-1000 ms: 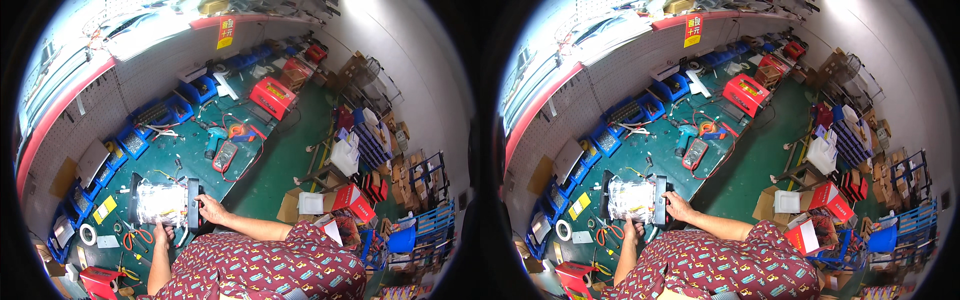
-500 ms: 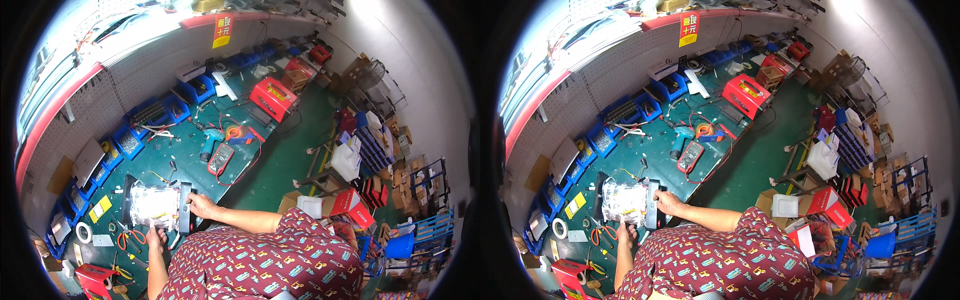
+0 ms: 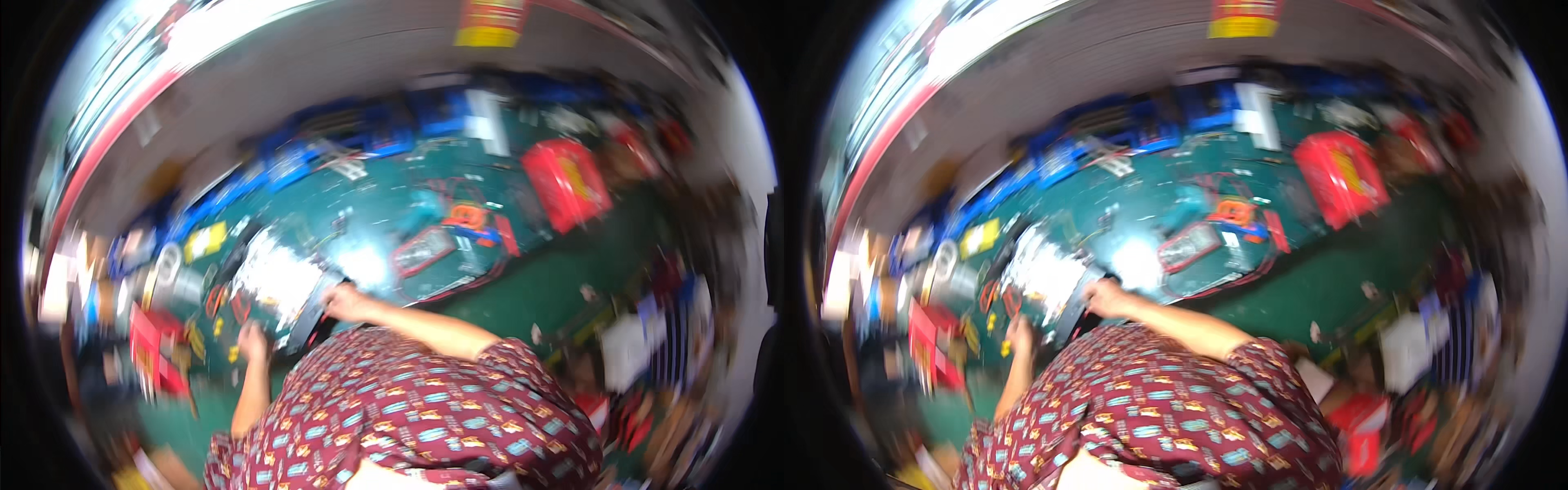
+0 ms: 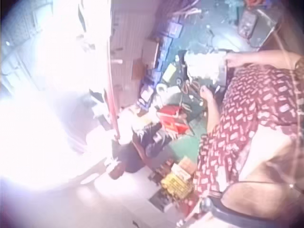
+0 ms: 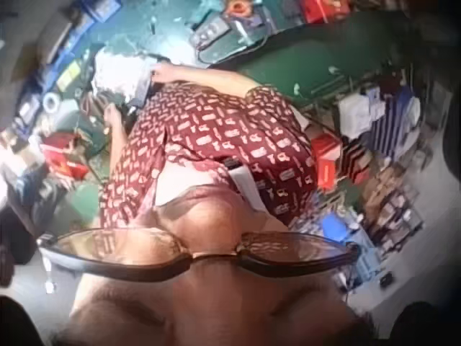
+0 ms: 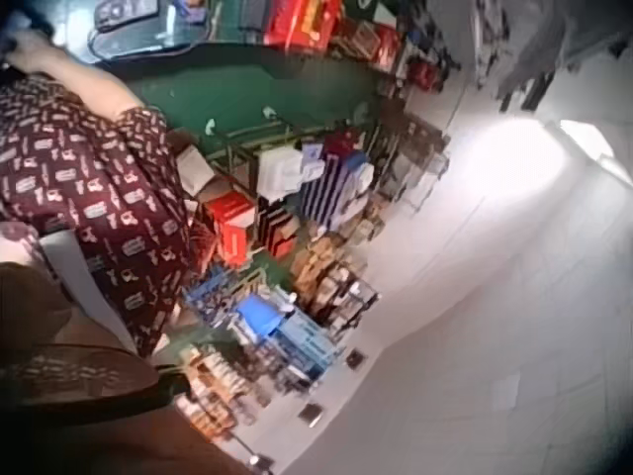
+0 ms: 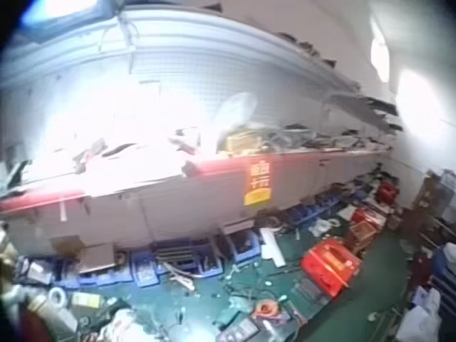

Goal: The person works at a cluttered workbench, using a screwdriver to manipulate wires inside a black electronic device. They repeatedly tighten and loosen screws, adjust internal components, and use scissors to trim wires. The person also uses a multimeter to test connections and applies tape to secure wires.

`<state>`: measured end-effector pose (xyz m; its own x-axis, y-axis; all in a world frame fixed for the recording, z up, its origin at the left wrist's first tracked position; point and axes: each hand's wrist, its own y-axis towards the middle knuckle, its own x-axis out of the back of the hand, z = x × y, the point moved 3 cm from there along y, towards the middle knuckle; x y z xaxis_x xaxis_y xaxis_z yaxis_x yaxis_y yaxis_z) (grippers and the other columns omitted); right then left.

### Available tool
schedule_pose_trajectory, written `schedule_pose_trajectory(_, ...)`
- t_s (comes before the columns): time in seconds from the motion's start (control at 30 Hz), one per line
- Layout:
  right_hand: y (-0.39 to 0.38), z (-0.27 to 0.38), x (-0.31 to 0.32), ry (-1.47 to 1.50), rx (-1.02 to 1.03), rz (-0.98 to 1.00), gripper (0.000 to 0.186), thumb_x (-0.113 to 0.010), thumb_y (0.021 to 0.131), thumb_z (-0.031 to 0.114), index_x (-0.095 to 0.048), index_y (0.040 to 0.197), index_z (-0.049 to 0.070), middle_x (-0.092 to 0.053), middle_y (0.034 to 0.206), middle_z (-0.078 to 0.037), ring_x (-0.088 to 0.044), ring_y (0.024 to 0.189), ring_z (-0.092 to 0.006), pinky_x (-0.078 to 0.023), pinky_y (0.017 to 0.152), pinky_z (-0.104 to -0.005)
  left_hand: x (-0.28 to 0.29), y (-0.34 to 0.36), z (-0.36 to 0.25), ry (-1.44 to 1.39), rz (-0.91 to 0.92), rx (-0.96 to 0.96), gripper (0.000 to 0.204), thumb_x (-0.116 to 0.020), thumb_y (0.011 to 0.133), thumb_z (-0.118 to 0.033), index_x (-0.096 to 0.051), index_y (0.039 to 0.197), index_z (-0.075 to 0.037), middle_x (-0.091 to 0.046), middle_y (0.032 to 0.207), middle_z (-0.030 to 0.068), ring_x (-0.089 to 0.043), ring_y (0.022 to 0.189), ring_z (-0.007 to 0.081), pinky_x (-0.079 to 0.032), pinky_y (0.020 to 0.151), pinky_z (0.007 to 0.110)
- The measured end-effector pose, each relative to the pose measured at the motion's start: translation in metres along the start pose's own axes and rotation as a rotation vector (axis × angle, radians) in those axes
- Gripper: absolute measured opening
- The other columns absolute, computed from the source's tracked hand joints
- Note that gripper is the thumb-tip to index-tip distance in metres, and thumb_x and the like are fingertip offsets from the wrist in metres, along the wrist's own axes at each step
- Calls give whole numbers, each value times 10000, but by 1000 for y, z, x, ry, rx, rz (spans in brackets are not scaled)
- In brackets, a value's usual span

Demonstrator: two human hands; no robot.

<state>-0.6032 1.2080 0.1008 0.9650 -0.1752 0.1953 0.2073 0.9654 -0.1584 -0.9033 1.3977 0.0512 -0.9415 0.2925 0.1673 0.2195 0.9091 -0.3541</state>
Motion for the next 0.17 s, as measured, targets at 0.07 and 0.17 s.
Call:
schedule_pose_trajectory(0.07, 1, 4, 10, -9, -83, 3, 117, -653, 812, 94, -695, 902, 32, -714, 861, -147, -706, 849, -244, -553, 756, -386, 9, -18, 7, 122, -253, 31, 237, -639, 865, -108, -589, 1068, 3, -651, 892, 104, -604, 770, 160, -468, 700, 282)
schedule_pose_trajectory(0.17, 4, -5, -16, 274, -139, 229, 142, -652, 863, 122, -697, 986, 66, -725, 912, -136, -707, 897, -223, -557, 803, -378, 50, -85, 33, 177, -542, 118, 444, -688, 832, -95, -601, 1241, 54, -713, 1017, 163, -670, 887, 200, -517, 815, 295)
